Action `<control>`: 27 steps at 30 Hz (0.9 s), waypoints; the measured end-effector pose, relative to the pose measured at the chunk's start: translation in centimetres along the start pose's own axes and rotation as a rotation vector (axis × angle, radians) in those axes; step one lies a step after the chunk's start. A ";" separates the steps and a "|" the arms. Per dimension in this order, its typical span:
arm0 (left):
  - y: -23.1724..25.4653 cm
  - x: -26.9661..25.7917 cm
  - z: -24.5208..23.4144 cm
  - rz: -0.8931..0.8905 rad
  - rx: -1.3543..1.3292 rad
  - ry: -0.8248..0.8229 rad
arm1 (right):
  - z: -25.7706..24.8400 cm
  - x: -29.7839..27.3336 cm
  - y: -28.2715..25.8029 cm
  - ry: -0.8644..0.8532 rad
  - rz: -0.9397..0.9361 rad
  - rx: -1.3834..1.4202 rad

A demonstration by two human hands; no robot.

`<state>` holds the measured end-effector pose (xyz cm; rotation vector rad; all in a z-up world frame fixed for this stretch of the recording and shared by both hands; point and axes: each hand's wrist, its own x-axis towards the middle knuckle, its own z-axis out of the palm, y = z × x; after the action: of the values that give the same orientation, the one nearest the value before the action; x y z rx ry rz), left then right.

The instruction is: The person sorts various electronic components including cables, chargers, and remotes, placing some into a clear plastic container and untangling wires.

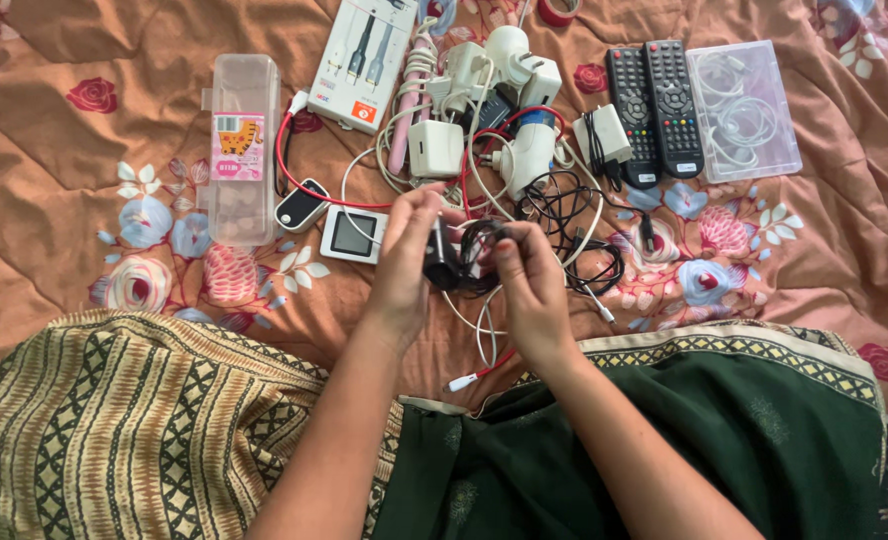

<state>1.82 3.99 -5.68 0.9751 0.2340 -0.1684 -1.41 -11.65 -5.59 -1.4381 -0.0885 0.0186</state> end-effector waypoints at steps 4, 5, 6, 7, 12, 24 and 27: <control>0.3 -0.1 1.4 -0.096 -0.038 -0.156 | -1.1 0.9 -0.1 0.124 0.079 0.274; 0.4 -0.1 1.5 -0.083 0.004 -0.176 | -1.4 1.2 -0.4 0.135 0.088 0.366; 0.4 -0.1 1.5 -0.070 0.045 -0.196 | -1.7 1.5 -0.6 0.147 0.097 0.458; 0.4 0.0 1.6 -0.059 0.086 -0.218 | -2.2 1.8 -0.9 0.158 0.115 0.559; 0.3 -0.5 1.0 -0.052 0.206 -0.226 | -4.3 2.4 -2.1 0.211 0.171 0.740; 0.5 0.2 0.0 0.042 0.137 -0.095 | -1.8 1.8 -4.4 0.332 0.298 -0.638; 1.3 -0.1 0.4 0.010 -0.047 -0.061 | -1.2 1.6 -5.7 0.257 -0.244 -0.791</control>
<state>2.08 4.32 -4.42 0.9229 0.1765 -0.1826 0.03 -13.49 0.02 -2.1947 -0.0604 -0.4442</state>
